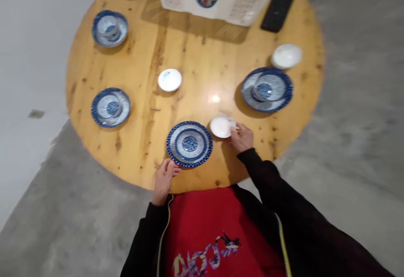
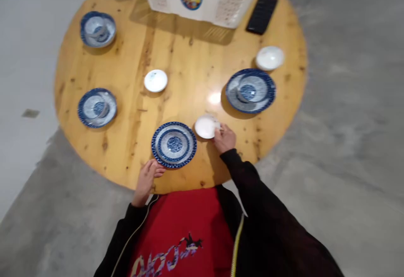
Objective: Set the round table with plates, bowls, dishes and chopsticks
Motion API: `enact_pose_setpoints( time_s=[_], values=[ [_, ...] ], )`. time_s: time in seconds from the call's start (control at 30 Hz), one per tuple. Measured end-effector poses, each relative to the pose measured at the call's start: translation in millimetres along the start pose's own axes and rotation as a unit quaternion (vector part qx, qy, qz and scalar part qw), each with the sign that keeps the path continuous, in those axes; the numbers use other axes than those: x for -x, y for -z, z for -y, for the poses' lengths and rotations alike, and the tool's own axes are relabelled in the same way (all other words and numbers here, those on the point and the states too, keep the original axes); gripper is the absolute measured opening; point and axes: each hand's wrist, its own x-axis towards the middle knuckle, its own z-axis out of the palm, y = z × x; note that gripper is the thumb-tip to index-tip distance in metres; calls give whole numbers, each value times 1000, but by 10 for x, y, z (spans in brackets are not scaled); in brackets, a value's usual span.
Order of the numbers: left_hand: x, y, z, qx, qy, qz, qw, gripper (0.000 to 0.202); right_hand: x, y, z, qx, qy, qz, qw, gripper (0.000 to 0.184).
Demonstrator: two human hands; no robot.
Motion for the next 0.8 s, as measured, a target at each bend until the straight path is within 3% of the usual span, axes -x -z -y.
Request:
enact_pose_setpoints(
  time_s=[0.23,0.8],
  values=[
    [-129,-83,-45,-24,-18,14,999,48,-96,31,110,-31,-42,-17,998,40],
    [-260,-166,-22,-42,-49,-15,998,31,-59,50,55,-53,-48,10,997,38]
  ],
)
